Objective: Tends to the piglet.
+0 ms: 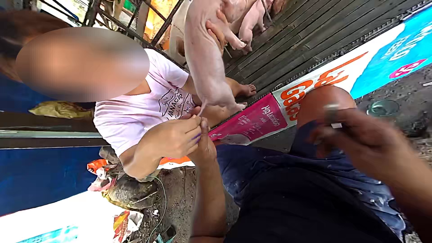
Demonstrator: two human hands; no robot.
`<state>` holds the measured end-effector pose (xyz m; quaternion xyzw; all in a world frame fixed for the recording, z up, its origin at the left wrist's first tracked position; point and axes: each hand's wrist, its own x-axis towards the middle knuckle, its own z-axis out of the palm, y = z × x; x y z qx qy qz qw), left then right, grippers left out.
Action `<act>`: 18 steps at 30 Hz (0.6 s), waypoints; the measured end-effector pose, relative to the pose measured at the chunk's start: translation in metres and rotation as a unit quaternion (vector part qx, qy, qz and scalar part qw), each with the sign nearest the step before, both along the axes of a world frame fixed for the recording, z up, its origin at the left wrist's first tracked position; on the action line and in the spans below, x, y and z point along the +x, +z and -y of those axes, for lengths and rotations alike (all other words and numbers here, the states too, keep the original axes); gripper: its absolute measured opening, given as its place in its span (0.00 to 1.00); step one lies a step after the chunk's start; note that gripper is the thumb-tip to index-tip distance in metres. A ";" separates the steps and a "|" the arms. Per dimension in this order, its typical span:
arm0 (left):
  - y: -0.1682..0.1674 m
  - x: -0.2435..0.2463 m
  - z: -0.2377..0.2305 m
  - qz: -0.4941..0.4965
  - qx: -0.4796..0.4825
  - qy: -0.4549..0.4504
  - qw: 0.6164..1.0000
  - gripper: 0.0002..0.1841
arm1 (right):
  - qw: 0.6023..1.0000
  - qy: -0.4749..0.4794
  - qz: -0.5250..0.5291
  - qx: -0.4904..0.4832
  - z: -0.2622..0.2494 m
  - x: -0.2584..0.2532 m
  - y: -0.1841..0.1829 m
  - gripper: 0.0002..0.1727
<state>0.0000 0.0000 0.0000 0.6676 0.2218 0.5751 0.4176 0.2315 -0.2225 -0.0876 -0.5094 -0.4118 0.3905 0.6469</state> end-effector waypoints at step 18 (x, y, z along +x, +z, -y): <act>-0.019 -0.016 -0.006 0.022 0.015 0.018 0.999 0.13 | 0.956 0.225 0.182 -0.043 -0.161 -0.066 0.104 0.11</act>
